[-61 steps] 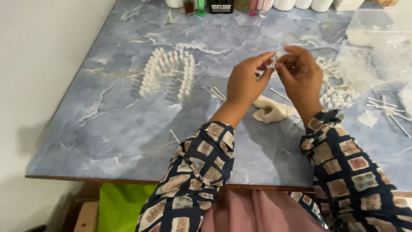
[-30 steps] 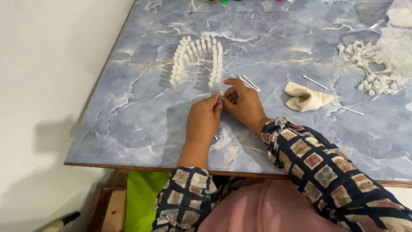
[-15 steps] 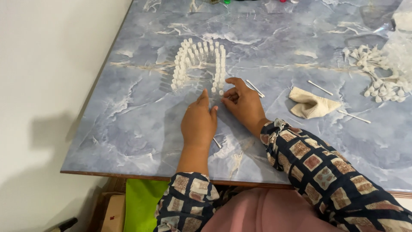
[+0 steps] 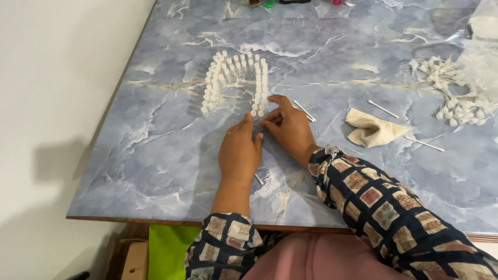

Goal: Assembling small perfume sample vials by attaching stems and caps.

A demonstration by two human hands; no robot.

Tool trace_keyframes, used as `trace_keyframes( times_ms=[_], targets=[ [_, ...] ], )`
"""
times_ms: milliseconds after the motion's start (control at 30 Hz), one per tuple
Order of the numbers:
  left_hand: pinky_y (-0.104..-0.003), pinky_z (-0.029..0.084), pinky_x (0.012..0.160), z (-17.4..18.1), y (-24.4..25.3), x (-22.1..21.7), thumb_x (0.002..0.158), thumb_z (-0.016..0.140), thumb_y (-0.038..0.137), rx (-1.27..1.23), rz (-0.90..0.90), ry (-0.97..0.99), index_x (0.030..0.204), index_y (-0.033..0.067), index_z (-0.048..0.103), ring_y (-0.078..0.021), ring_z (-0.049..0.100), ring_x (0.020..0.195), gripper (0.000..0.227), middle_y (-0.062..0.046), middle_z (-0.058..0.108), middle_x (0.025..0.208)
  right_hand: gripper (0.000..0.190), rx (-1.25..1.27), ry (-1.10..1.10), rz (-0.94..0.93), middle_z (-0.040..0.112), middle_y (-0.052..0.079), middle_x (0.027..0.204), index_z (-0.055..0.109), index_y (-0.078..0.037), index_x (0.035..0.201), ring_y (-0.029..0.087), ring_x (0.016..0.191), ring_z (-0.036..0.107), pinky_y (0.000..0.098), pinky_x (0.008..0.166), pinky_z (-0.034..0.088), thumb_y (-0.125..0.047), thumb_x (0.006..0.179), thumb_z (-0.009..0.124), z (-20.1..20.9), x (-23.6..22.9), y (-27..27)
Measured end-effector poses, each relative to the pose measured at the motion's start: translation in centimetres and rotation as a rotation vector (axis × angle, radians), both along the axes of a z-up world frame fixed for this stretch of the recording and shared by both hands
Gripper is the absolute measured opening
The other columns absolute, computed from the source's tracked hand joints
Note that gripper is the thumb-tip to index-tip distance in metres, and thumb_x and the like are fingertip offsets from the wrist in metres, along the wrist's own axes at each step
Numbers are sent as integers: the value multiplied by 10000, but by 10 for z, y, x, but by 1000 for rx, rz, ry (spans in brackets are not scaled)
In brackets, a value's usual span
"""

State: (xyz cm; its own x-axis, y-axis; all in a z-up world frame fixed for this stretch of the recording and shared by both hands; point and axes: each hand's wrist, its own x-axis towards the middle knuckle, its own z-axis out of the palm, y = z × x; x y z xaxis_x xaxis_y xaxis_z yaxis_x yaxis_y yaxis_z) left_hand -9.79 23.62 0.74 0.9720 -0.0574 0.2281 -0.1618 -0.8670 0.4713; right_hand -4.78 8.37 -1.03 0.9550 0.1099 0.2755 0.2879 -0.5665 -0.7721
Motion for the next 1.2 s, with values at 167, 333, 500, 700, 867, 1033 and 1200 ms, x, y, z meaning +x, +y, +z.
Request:
trace_keyframes(
  times_ms=[167, 333, 500, 700, 867, 1033, 1200],
  targets=[
    [-504, 502, 1020, 17, 4, -11, 917, 685, 156, -82, 9, -43, 1463, -85, 494, -438, 623, 1205, 627, -276, 629, 1354, 562, 94, 14, -29, 785, 45, 872, 548, -159, 1334, 194, 779, 745, 318, 736, 603, -168, 837, 812, 10, -11, -3],
    [-465, 517, 998, 42, -10, -24, 928, 706, 174, -180, 47, -300, 1457, -15, 556, -408, 609, 1238, 582, -232, 631, 1382, 556, 215, 10, -83, 787, 57, 902, 572, -164, 1325, 186, 731, 751, 279, 661, 624, -122, 834, 830, 28, -19, -29],
    [-356, 633, 776, 73, -58, -10, 918, 732, 170, -402, -300, -417, 1399, 13, 615, -414, 668, 1128, 519, -243, 675, 1292, 528, 349, -162, -65, 771, 102, 896, 588, -105, 1311, 206, 763, 741, 282, 676, 620, -58, 843, 826, 57, -13, -90],
    [-407, 631, 824, 54, -161, 40, 948, 673, 198, -590, -506, -225, 1376, 53, 636, -413, 673, 1146, 454, -226, 681, 1302, 418, 270, -197, -267, 757, 85, 918, 613, -140, 1272, 179, 803, 735, 274, 675, 637, -89, 895, 786, 59, 3, -195],
    [-413, 571, 964, -12, -232, 89, 969, 642, 273, -421, -524, -184, 1367, 108, 653, -333, 663, 1212, 432, -163, 698, 1299, 356, 40, -147, -351, 766, 138, 990, 687, -105, 1201, 278, 913, 750, 369, 762, 630, -160, 877, 824, -3, 28, -255],
    [-408, 558, 975, -44, -256, 103, 1005, 586, 342, -182, -486, -172, 1372, 123, 652, -284, 654, 1222, 432, -107, 719, 1250, 333, -231, -116, -382, 751, 101, 1085, 721, -188, 1188, 323, 1051, 713, 440, 886, 599, -210, 860, 774, -40, 38, -273],
    [-463, 515, 1017, -54, -254, 104, 1012, 530, 281, -131, -532, -276, 1283, 75, 690, -344, 638, 1247, 376, -122, 734, 1224, 317, -207, -133, -357, 749, 108, 1048, 703, -183, 1193, 344, 1053, 706, 466, 901, 585, -150, 879, 736, -29, 27, -260]
  ],
)
